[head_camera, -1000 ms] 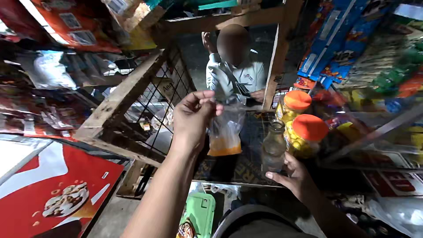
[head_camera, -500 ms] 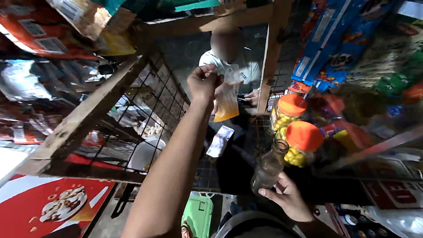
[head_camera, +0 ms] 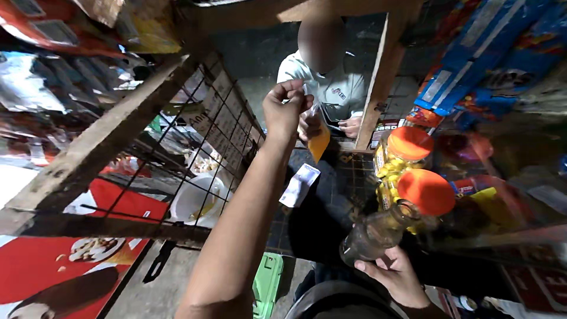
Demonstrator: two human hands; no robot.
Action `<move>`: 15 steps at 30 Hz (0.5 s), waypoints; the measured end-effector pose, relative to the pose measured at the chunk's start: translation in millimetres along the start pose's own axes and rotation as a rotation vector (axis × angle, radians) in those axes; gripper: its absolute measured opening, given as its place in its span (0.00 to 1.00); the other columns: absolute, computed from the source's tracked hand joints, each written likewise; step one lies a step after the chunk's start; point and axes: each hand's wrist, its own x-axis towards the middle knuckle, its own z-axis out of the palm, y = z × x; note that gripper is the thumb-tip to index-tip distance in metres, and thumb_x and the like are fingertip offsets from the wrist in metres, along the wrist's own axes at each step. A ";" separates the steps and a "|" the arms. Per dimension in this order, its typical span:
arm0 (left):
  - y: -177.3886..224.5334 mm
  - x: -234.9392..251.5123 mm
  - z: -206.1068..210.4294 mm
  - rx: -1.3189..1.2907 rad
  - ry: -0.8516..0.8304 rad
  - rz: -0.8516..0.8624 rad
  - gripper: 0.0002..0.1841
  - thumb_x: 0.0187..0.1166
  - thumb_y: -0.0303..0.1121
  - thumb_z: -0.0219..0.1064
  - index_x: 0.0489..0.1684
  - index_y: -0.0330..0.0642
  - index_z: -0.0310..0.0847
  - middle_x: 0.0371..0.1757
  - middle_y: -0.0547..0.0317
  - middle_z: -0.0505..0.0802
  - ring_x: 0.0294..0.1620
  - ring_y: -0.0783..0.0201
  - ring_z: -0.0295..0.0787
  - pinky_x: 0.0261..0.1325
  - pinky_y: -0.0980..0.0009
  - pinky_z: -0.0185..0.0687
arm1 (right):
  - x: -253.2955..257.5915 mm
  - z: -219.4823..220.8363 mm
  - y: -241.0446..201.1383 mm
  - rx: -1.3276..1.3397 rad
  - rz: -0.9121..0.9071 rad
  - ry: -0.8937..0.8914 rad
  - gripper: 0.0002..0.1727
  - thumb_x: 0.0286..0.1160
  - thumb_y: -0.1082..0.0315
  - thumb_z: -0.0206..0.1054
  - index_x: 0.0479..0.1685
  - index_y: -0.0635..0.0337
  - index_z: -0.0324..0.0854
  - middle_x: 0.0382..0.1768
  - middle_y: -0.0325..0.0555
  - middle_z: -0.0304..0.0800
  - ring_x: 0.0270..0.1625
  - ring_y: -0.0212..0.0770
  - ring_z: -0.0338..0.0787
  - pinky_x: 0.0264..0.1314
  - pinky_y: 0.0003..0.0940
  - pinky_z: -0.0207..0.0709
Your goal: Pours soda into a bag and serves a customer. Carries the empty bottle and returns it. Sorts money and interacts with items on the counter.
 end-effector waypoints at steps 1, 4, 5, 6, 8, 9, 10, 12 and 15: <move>-2.5 -3.2 -3.8 0.008 0.021 0.032 0.14 0.83 0.20 0.61 0.65 0.28 0.75 0.47 0.53 0.87 0.37 0.66 0.91 0.46 0.70 0.92 | 0.9 -0.2 -1.1 0.009 0.009 -0.011 0.34 0.58 0.67 0.84 0.70 0.46 0.80 0.62 0.30 0.92 0.65 0.31 0.90 0.71 0.29 0.84; -24.8 -38.2 -18.9 0.193 0.130 0.153 0.34 0.83 0.31 0.64 0.88 0.38 0.53 0.78 0.41 0.74 0.54 0.58 0.89 0.49 0.63 0.91 | 5.6 0.2 -4.0 0.048 0.016 -0.052 0.35 0.60 0.67 0.84 0.73 0.43 0.80 0.66 0.30 0.91 0.66 0.32 0.90 0.70 0.29 0.85; -40.9 -59.5 -23.4 0.315 0.145 0.187 0.36 0.82 0.33 0.64 0.90 0.39 0.51 0.81 0.39 0.70 0.56 0.57 0.88 0.49 0.63 0.91 | 7.4 -0.4 -4.4 0.058 0.015 -0.070 0.36 0.60 0.66 0.84 0.74 0.41 0.80 0.67 0.30 0.90 0.67 0.32 0.90 0.70 0.30 0.85; -61.6 -82.7 -27.5 0.459 0.119 0.201 0.37 0.79 0.32 0.67 0.88 0.38 0.53 0.81 0.38 0.69 0.57 0.55 0.86 0.49 0.61 0.89 | 9.1 -1.0 -4.8 0.066 0.023 -0.082 0.36 0.60 0.66 0.84 0.75 0.40 0.80 0.68 0.30 0.90 0.67 0.33 0.90 0.70 0.30 0.85; -111.2 -112.7 -39.8 0.833 -0.029 0.136 0.39 0.69 0.35 0.75 0.83 0.33 0.65 0.82 0.32 0.72 0.75 0.41 0.78 0.69 0.44 0.81 | 13.1 -1.1 -6.2 0.063 0.045 -0.113 0.39 0.59 0.66 0.84 0.77 0.36 0.78 0.69 0.27 0.89 0.70 0.32 0.88 0.72 0.30 0.84; -132.1 -121.4 -45.9 1.021 -0.145 0.036 0.41 0.70 0.41 0.76 0.86 0.37 0.65 0.86 0.34 0.69 0.85 0.36 0.66 0.80 0.37 0.66 | 14.7 -0.8 -7.3 0.057 0.063 -0.138 0.40 0.59 0.66 0.84 0.78 0.35 0.76 0.70 0.26 0.88 0.71 0.32 0.87 0.74 0.30 0.82; -146.9 -126.5 -51.7 1.152 -0.257 -0.087 0.42 0.74 0.46 0.74 0.90 0.42 0.61 0.91 0.38 0.63 0.92 0.34 0.53 0.86 0.31 0.49 | 16.6 -0.5 -7.8 0.044 0.080 -0.166 0.41 0.59 0.66 0.84 0.79 0.35 0.74 0.71 0.24 0.87 0.72 0.32 0.86 0.76 0.31 0.81; -160.0 -131.9 -62.8 1.242 -0.324 -0.203 0.32 0.84 0.49 0.65 0.86 0.45 0.70 0.88 0.44 0.71 0.91 0.36 0.55 0.86 0.31 0.47 | 22.9 1.6 -7.3 0.031 0.110 -0.240 0.42 0.60 0.66 0.83 0.80 0.33 0.72 0.71 0.21 0.86 0.74 0.31 0.85 0.79 0.32 0.79; -164.3 -148.9 -80.3 1.259 -0.193 0.060 0.13 0.84 0.34 0.62 0.54 0.39 0.91 0.61 0.45 0.92 0.70 0.40 0.84 0.78 0.44 0.72 | 32.7 10.7 -4.8 0.060 0.142 -0.346 0.41 0.61 0.64 0.84 0.80 0.31 0.73 0.71 0.21 0.86 0.76 0.33 0.83 0.82 0.36 0.76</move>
